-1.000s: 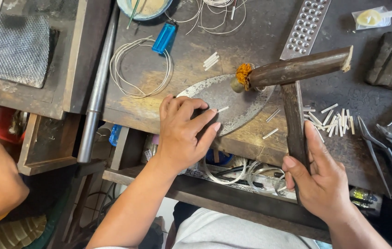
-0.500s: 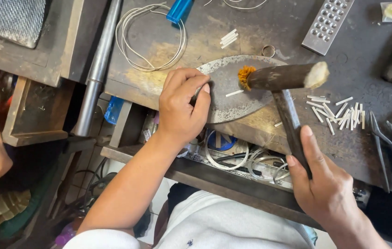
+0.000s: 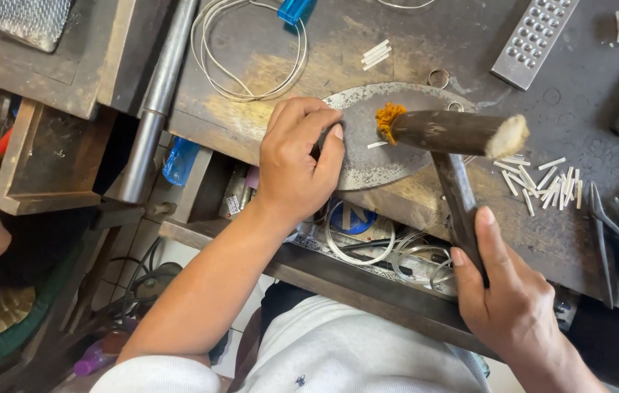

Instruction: Hammering small metal strips on a metal plate to shape or flatten them at a jewelry workbench.

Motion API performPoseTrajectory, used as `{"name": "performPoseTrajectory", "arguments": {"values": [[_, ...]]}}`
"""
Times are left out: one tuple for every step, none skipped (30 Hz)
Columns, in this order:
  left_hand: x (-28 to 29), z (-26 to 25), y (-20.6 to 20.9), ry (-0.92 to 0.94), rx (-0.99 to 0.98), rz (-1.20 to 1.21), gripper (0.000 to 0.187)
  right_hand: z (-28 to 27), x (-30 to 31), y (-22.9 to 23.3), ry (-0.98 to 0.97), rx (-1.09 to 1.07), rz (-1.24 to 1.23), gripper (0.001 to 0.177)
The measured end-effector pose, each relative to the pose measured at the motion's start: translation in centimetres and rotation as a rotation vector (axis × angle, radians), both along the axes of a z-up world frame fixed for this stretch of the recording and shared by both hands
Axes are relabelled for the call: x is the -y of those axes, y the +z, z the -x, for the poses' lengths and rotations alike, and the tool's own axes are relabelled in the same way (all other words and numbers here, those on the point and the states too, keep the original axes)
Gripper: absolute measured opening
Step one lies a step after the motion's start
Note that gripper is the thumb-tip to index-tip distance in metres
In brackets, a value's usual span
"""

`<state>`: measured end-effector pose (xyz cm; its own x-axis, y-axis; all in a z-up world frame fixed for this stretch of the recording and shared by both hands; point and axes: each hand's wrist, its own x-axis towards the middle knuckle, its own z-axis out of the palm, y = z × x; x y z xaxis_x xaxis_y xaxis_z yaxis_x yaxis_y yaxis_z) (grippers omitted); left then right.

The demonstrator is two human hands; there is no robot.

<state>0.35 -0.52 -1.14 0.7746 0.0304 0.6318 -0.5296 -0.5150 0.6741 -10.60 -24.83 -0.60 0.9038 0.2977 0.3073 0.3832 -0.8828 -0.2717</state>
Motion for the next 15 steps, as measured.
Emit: {"name": "performPoseTrajectory", "arguments": {"values": [[-0.1,0.2,-0.1,0.004,-0.008,-0.001,0.011,-0.2,-0.2,0.0,0.004,-0.008,-0.001,0.052],[-0.1,0.1,-0.1,-0.003,0.001,-0.006,0.011,-0.4,-0.4,-0.1,0.034,-0.058,-0.028,0.052],[-0.1,0.0,-0.1,-0.009,0.010,-0.010,0.011,-0.7,-0.5,-0.1,0.065,-0.108,-0.055,0.052],[0.0,-0.1,0.0,-0.011,0.017,-0.012,0.011,-0.9,-0.7,0.4,0.064,-0.101,-0.056,0.052],[0.1,-0.2,0.0,-0.007,0.012,-0.009,0.011,-1.0,-0.8,0.9,0.048,-0.129,-0.066,0.053],[0.1,0.0,0.0,-0.007,0.001,-0.009,0.012,-0.9,-1.1,1.3,0.030,-0.164,-0.078,0.053],[0.0,0.1,0.0,-0.012,0.001,-0.012,0.012,-0.6,-1.0,1.0,0.025,-0.164,-0.082,0.053],[0.0,0.0,0.1,-0.013,0.007,-0.011,0.011,-0.5,-0.8,0.8,0.044,-0.106,-0.084,0.051],[0.0,0.0,0.1,-0.013,0.014,-0.010,0.011,-0.4,-0.7,0.6,0.063,-0.047,-0.086,0.049],[-0.1,0.1,0.0,-0.012,0.005,-0.012,0.011,-0.5,-0.7,0.4,0.064,-0.056,-0.089,0.049],[-0.1,0.1,-0.1,-0.009,-0.001,-0.019,0.011,-0.6,-0.8,0.2,0.092,-0.088,-0.058,0.050],[-0.1,-0.1,0.0,-0.012,0.005,-0.025,0.011,-0.9,-0.8,0.0,0.113,-0.107,-0.028,0.051],[0.0,0.0,0.0,-0.018,0.010,-0.028,0.011,-0.8,-0.8,0.3,0.108,-0.102,-0.031,0.051],[0.1,0.0,0.1,-0.021,0.008,-0.030,0.012,-0.9,-0.8,0.6,0.101,-0.134,-0.077,0.052],[0.1,0.0,0.1,-0.025,0.006,-0.033,0.012,-1.1,-0.8,0.9,0.094,-0.167,-0.123,0.053]]}}
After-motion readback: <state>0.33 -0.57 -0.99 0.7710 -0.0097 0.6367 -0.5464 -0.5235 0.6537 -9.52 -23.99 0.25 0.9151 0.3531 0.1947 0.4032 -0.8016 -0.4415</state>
